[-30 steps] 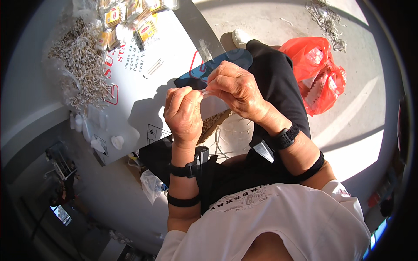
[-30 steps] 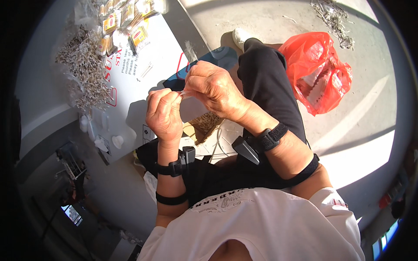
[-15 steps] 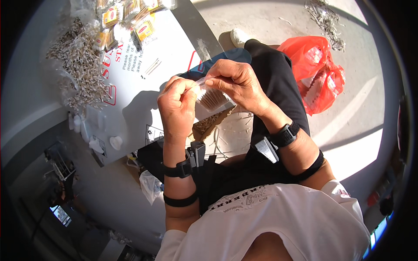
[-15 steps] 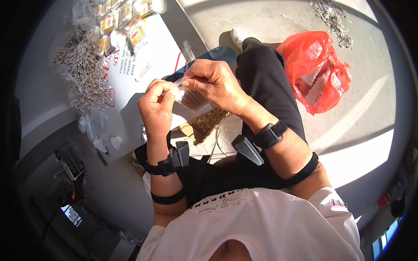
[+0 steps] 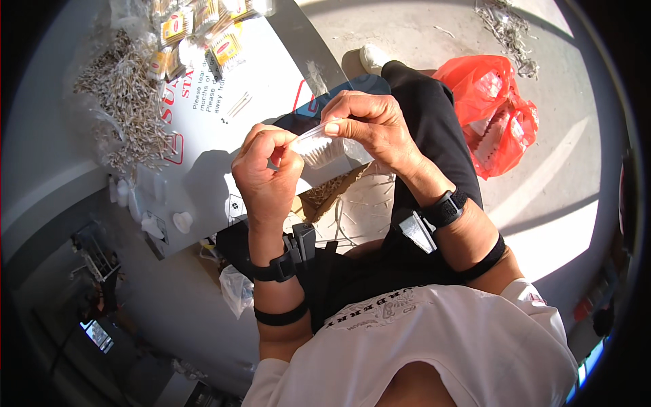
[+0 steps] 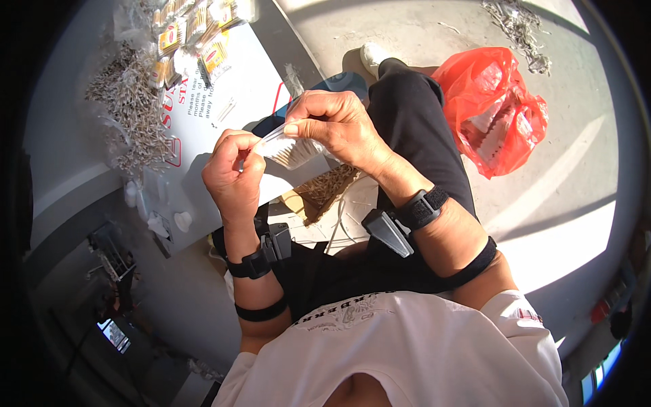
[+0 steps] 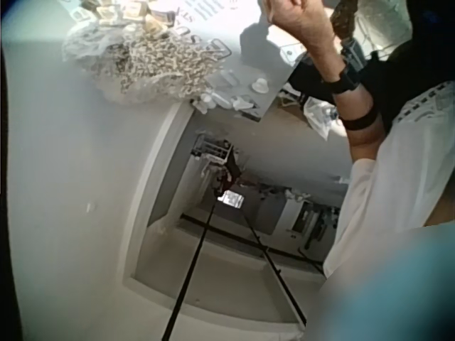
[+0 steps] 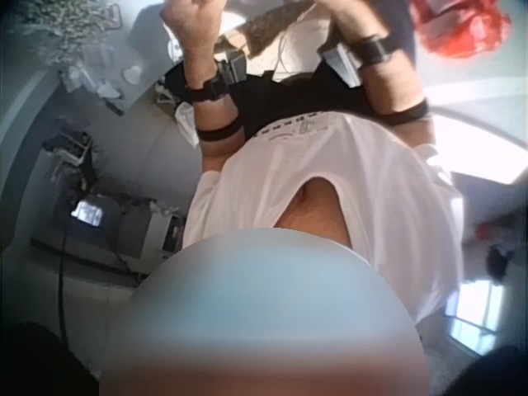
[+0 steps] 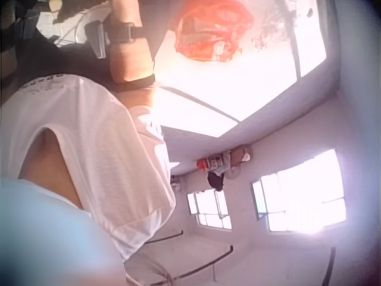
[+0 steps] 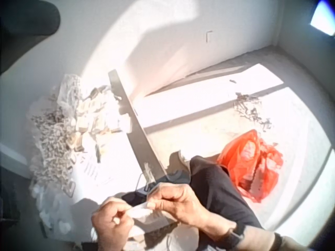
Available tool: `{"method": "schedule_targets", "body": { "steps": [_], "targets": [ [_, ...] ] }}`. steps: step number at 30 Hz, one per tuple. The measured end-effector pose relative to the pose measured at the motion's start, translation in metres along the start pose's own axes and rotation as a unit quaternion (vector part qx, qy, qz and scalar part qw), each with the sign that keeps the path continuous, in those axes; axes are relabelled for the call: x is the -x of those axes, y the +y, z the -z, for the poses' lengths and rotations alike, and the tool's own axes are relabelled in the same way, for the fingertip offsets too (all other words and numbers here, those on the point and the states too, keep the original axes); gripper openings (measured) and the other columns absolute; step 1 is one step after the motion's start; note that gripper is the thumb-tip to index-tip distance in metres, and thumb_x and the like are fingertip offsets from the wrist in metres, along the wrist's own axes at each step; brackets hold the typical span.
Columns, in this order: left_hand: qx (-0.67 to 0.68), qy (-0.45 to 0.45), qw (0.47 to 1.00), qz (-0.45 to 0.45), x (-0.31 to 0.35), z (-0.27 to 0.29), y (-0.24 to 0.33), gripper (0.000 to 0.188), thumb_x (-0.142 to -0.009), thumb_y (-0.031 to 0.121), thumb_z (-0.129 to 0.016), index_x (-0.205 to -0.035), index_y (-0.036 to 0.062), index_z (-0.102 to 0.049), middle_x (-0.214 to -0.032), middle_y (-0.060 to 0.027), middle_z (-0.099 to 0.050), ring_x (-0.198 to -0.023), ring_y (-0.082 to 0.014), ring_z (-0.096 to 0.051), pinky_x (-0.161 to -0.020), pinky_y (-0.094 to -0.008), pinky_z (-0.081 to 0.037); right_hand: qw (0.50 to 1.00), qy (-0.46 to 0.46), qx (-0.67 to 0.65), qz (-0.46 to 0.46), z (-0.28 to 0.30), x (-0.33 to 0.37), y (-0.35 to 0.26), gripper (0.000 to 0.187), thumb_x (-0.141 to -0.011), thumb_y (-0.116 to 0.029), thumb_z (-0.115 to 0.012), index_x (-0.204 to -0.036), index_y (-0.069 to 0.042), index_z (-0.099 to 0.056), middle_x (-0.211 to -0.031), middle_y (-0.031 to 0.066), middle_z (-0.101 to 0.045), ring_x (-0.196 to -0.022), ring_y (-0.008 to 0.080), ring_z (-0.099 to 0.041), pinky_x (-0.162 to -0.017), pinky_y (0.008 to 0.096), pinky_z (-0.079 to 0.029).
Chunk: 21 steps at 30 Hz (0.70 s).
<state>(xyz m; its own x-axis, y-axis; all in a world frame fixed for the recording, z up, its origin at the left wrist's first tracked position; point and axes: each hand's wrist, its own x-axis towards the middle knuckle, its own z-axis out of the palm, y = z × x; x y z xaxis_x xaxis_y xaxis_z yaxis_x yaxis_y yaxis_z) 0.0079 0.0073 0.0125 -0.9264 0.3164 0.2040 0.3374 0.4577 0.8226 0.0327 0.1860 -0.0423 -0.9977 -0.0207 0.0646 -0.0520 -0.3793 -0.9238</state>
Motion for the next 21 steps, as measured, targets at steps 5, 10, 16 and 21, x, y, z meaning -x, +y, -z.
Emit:
{"method": "schedule_targets", "body": {
  "steps": [5, 10, 16, 21],
  "targets": [
    [-0.006, 0.004, 0.999, -0.032, 0.001, 0.001, -0.001, 0.014, -0.074, -0.010, -0.062, -0.084, 0.0008, -0.059, -0.080, -0.0059, -0.059, -0.066, -0.0135, -0.054, -0.060, -0.0248, -0.045, 0.999, -0.006, -0.033, -0.011, 0.001, 0.001, -0.007, 0.012, -0.080, -0.004, -0.075, -0.091, 0.000, -0.069, -0.083, 0.0018, -0.062, -0.075, 0.0087, -0.055, -0.067, 0.0239, -0.045],
    [0.002, -0.012, 1.000, -0.001, 0.011, -0.003, -0.015, 0.013, -0.077, -0.006, -0.066, -0.087, 0.0014, -0.061, -0.086, -0.0060, -0.059, -0.071, -0.0139, -0.056, -0.062, -0.0247, -0.045, 0.997, -0.017, 0.080, -0.010, 0.002, 0.002, -0.002, 0.017, -0.076, 0.000, -0.076, -0.092, -0.001, -0.070, -0.084, 0.0006, -0.059, -0.070, 0.0070, -0.050, -0.063, 0.0219, -0.042],
    [0.079, -0.053, 0.994, 0.055, 0.001, -0.006, -0.022, 0.016, -0.075, 0.002, -0.073, -0.087, 0.0009, -0.064, -0.084, -0.0043, -0.058, -0.074, -0.0123, -0.056, -0.064, -0.0235, -0.045, 0.993, -0.020, 0.110, -0.028, 0.001, 0.003, -0.003, 0.020, -0.074, -0.001, -0.078, -0.092, -0.001, -0.069, -0.082, 0.0007, -0.058, -0.071, 0.0067, -0.051, -0.063, 0.0225, -0.043],
    [0.127, -0.098, 0.974, 0.160, -0.010, -0.007, -0.019, 0.016, -0.074, 0.005, -0.079, -0.081, -0.0015, -0.065, -0.081, -0.0020, -0.057, -0.069, -0.0079, -0.053, -0.060, -0.0216, -0.042, 0.993, -0.022, 0.110, -0.030, 0.002, 0.003, -0.003, 0.020, -0.074, 0.000, -0.078, -0.092, 0.001, -0.067, -0.083, 0.0021, -0.059, -0.072, 0.0085, -0.053, -0.063, 0.0237, -0.044]
  ]
}}
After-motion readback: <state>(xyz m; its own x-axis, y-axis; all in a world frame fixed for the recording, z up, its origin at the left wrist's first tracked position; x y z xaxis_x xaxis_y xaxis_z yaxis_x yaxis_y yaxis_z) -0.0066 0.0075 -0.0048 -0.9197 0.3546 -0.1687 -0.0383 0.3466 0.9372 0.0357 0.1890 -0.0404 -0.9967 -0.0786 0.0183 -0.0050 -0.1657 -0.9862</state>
